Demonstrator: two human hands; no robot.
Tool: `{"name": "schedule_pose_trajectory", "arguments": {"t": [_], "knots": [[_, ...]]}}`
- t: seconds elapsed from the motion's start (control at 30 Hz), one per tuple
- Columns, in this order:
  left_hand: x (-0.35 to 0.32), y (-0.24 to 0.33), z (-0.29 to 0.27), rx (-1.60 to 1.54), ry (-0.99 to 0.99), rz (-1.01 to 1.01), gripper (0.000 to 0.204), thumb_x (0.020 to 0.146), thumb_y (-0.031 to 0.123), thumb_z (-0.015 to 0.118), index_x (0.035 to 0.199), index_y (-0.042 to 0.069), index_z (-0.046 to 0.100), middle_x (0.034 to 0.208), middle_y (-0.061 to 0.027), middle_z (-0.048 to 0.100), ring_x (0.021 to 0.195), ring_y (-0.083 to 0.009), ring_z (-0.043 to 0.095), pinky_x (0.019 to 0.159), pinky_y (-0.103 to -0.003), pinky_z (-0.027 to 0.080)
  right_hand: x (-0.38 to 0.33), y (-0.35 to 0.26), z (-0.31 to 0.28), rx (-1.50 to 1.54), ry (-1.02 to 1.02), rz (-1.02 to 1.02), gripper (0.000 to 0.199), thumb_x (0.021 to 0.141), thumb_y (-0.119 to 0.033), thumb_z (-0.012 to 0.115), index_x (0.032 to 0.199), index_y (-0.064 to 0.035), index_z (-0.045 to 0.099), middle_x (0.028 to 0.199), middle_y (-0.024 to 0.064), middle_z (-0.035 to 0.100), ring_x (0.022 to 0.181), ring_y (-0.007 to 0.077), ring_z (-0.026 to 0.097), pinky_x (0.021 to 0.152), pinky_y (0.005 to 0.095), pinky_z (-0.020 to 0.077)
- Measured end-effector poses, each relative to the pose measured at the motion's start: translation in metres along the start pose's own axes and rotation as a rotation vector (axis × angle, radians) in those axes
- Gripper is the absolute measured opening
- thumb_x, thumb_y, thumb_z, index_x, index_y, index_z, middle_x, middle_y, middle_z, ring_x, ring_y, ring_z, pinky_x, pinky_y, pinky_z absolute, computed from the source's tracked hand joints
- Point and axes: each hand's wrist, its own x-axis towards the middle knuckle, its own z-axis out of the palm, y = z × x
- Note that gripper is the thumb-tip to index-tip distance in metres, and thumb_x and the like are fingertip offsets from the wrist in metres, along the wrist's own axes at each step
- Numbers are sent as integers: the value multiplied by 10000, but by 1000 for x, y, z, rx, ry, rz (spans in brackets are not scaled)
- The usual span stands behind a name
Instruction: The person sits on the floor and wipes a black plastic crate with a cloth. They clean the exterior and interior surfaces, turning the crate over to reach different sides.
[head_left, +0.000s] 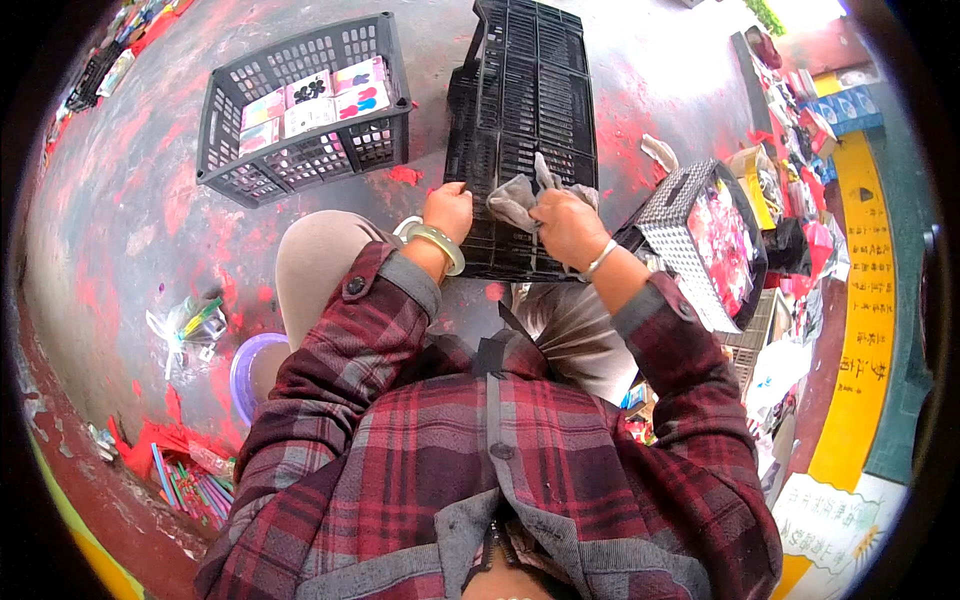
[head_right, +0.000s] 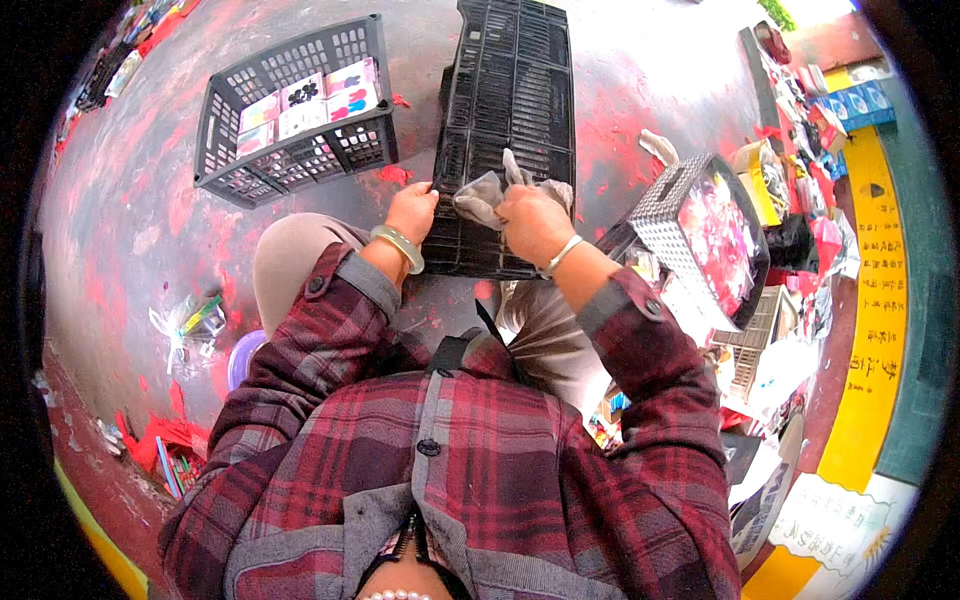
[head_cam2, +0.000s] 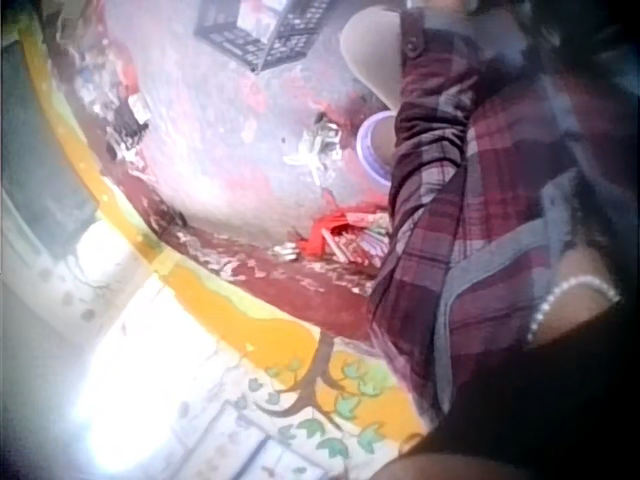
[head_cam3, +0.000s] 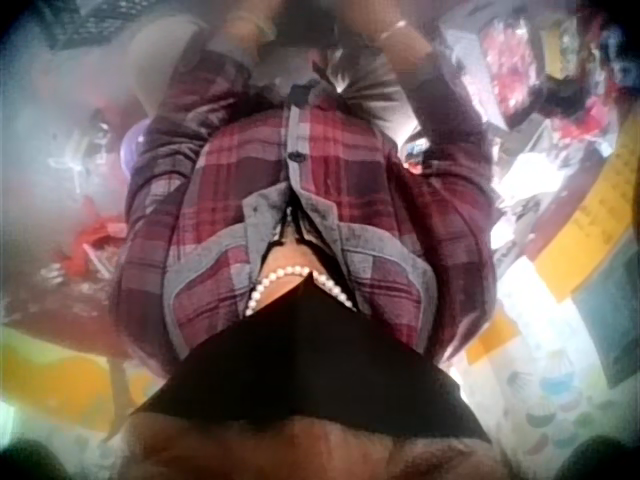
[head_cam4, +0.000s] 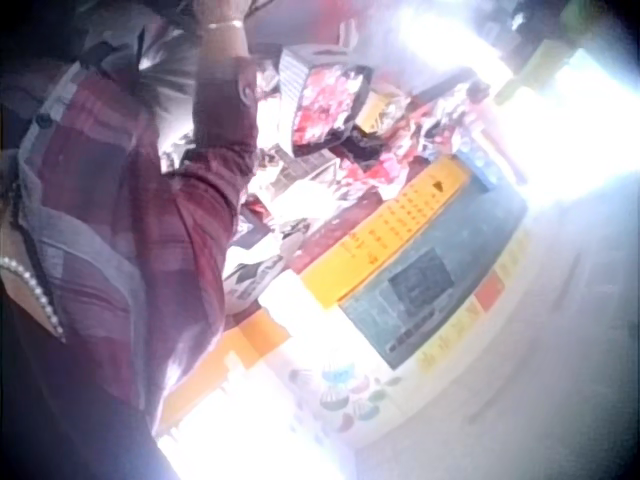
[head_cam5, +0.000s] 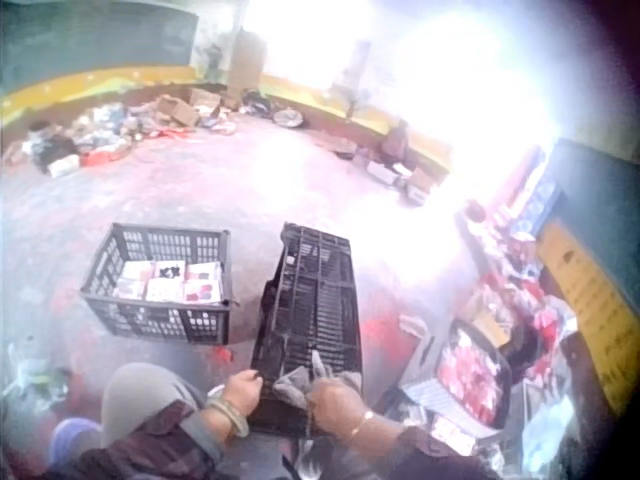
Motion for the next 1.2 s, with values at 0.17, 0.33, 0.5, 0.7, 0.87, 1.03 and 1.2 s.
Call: {"name": "schedule_pose_trajectory", "arguments": {"t": [0.17, 0.33, 0.5, 0.7, 0.87, 1.03, 1.2], "knots": [[9, -16, -3, -171, -41, -97, 346, 793, 165, 539, 1057, -51, 597, 986, -206, 643, 935, -254, 616, 838, -314, 445, 4, 24, -47, 952, 134, 399, 136, 703, -131, 595, 782, -33, 647, 717, 135, 605, 646, 205, 562, 657, 292, 462], [13, -27, 2, -106, 37, -70, 372, 788, 225, 513, 1029, -40, 616, 1005, -234, 624, 981, -317, 597, 868, -337, 440, 54, 14, -72, 497, 200, 633, 227, 716, -247, 630, 791, -34, 651, 693, 150, 604, 666, 204, 601, 669, 313, 482], [1, 4, 3, 46, 71, -38, 381, 786, 245, 503, 1020, -31, 623, 987, -246, 618, 980, -344, 590, 862, -357, 444, 103, -2, -35, 998, -9, 885, 381, 706, -407, 607, 818, -50, 680, 820, 190, 653, 815, 309, 640, 752, 351, 502], [1, 4, 2, 14, 53, -44, 373, 787, 233, 488, 1018, -25, 624, 985, -258, 608, 978, -369, 578, 862, -372, 442, 124, 4, -11, 333, 31, 786, 351, 705, -361, 598, 817, -42, 693, 785, 169, 664, 805, 279, 655, 728, 347, 510], [-11, 25, -1, 99, 63, -25, 358, 795, 229, 499, 1014, -24, 626, 977, -260, 608, 968, -378, 578, 848, -384, 444, 125, -4, -25, 206, -9, 867, 425, 680, -382, 608, 925, -45, 689, 970, 184, 650, 961, 308, 619, 836, 365, 482], [-20, 44, -6, 175, 65, -73, 316, 809, 200, 550, 1017, -27, 624, 936, -206, 641, 904, -293, 605, 810, -337, 448, 139, -22, -38, 253, 10, 1037, 464, 695, -380, 608, 1014, -48, 664, 1094, 161, 620, 1048, 309, 583, 871, 370, 464], [-19, 34, -6, -3, 96, -81, 342, 822, 234, 509, 999, -33, 631, 957, -250, 623, 958, -356, 594, 836, -375, 448, 139, -37, -45, 347, 14, 1142, 430, 713, -358, 602, 1020, -64, 665, 1093, 155, 622, 1045, 309, 586, 856, 368, 469]]}}
